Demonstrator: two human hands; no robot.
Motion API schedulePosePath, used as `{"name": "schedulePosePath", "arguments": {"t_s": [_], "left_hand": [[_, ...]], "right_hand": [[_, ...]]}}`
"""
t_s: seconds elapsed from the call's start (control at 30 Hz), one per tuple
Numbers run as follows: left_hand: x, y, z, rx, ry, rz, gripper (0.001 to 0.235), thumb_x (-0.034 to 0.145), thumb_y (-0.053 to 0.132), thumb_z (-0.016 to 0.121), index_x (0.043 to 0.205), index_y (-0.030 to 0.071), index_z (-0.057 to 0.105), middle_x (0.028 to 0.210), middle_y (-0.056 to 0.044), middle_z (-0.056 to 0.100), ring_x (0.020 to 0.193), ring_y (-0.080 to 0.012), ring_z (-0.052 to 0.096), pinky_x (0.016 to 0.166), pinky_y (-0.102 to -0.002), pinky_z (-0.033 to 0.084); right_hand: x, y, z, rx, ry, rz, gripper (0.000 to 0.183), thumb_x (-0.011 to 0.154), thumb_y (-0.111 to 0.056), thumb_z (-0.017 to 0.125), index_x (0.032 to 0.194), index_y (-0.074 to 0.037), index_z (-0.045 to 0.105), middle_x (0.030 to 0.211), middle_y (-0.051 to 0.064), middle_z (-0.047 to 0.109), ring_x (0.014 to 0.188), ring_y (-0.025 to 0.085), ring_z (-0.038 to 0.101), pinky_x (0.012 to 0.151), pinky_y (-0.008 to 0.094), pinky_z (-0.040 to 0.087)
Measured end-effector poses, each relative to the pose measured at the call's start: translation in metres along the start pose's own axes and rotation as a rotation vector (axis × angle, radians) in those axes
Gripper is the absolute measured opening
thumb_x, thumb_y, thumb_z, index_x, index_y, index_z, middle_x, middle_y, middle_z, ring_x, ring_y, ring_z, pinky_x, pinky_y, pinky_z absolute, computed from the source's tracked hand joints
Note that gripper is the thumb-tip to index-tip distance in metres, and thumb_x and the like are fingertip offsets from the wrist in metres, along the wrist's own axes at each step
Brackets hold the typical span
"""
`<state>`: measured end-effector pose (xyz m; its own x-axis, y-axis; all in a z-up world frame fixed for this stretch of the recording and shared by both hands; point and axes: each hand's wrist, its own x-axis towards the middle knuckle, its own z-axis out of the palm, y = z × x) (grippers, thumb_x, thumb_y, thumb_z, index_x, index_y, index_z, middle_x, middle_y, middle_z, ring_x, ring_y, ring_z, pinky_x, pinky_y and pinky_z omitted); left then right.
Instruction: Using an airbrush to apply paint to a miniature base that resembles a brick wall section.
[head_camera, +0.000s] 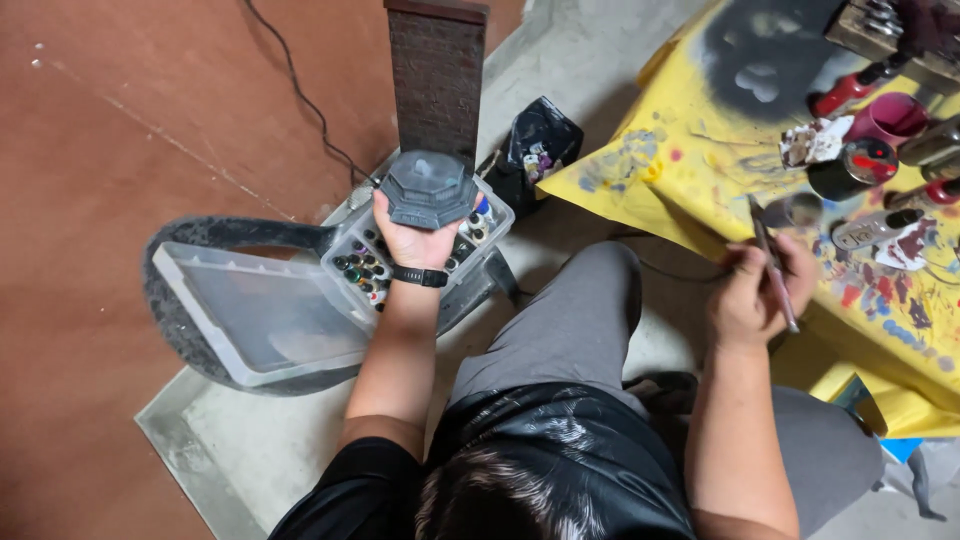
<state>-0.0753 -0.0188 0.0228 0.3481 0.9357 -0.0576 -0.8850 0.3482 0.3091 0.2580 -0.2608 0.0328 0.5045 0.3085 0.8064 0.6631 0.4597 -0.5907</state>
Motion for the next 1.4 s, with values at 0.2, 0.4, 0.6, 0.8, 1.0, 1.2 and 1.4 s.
{"name": "schedulePosePath", "arguments": {"t_s": [0.2,0.4,0.6,0.8,1.0,1.2,1.4], "left_hand": [[-0.022,0.014,0.024,-0.175,0.041,0.026,0.073,0.078,0.066,0.063,0.13,0.015,0.061,0.138,-0.018,0.058,0.133,-0.0415,0.051,0.104,-0.075,0.041],[-0.029,0.016,0.039,-0.278,0.072,-0.016,0.067,0.082,0.069,0.06,0.121,0.015,0.065,0.132,-0.02,0.061,0.126,-0.044,0.054,0.098,-0.073,0.047],[-0.039,0.007,0.049,-0.248,-0.001,-0.069,0.068,0.082,0.069,0.06,0.12,0.012,0.066,0.129,-0.019,0.064,0.124,-0.0432,0.057,0.099,-0.071,0.048],[-0.049,-0.001,0.076,-0.231,0.154,-0.128,0.074,0.072,0.068,0.072,0.119,0.012,0.061,0.122,-0.02,0.064,0.118,-0.0503,0.059,0.102,-0.072,0.048],[-0.056,-0.014,0.083,-0.191,0.194,-0.107,0.071,0.075,0.066,0.071,0.121,0.014,0.058,0.123,-0.017,0.062,0.12,-0.0487,0.057,0.103,-0.076,0.045],[-0.06,-0.021,0.085,-0.174,0.246,-0.047,0.071,0.074,0.065,0.074,0.124,0.017,0.055,0.127,-0.013,0.06,0.125,-0.0471,0.054,0.105,-0.078,0.041],[-0.067,-0.021,0.098,-0.198,0.296,-0.022,0.079,0.072,0.063,0.077,0.13,0.018,0.048,0.131,-0.012,0.051,0.132,-0.0483,0.046,0.107,-0.078,0.039]], "right_hand": [[-0.032,0.002,-0.043,0.053,-0.013,0.141,0.024,0.117,-0.011,0.053,0.134,-0.002,0.038,0.085,0.031,0.052,0.066,0.034,0.055,0.065,0.041,0.048],[-0.06,-0.01,-0.055,0.011,-0.018,0.177,0.023,0.115,-0.004,0.051,0.133,0.005,0.041,0.091,0.034,0.054,0.075,0.037,0.059,0.069,0.043,0.052],[-0.08,-0.029,-0.058,-0.066,-0.081,0.238,0.022,0.114,-0.005,0.053,0.131,0.004,0.042,0.086,0.031,0.06,0.069,0.033,0.063,0.074,0.04,0.052],[-0.1,-0.012,-0.068,-0.03,-0.074,0.139,0.023,0.107,0.012,0.059,0.127,0.018,0.052,0.08,0.03,0.065,0.059,0.032,0.065,0.059,0.04,0.052],[-0.116,-0.018,-0.076,-0.178,-0.127,0.153,0.019,0.105,0.008,0.063,0.123,0.014,0.061,0.077,0.022,0.069,0.061,0.031,0.068,0.063,0.04,0.052],[-0.127,-0.018,-0.082,-0.294,-0.148,0.112,0.017,0.103,0.004,0.068,0.119,0.008,0.071,0.074,0.016,0.07,0.063,0.032,0.069,0.068,0.04,0.054],[-0.125,-0.015,-0.082,-0.32,-0.183,0.081,0.019,0.102,0.005,0.066,0.12,0.006,0.073,0.077,0.017,0.071,0.065,0.033,0.07,0.068,0.043,0.055]]}}
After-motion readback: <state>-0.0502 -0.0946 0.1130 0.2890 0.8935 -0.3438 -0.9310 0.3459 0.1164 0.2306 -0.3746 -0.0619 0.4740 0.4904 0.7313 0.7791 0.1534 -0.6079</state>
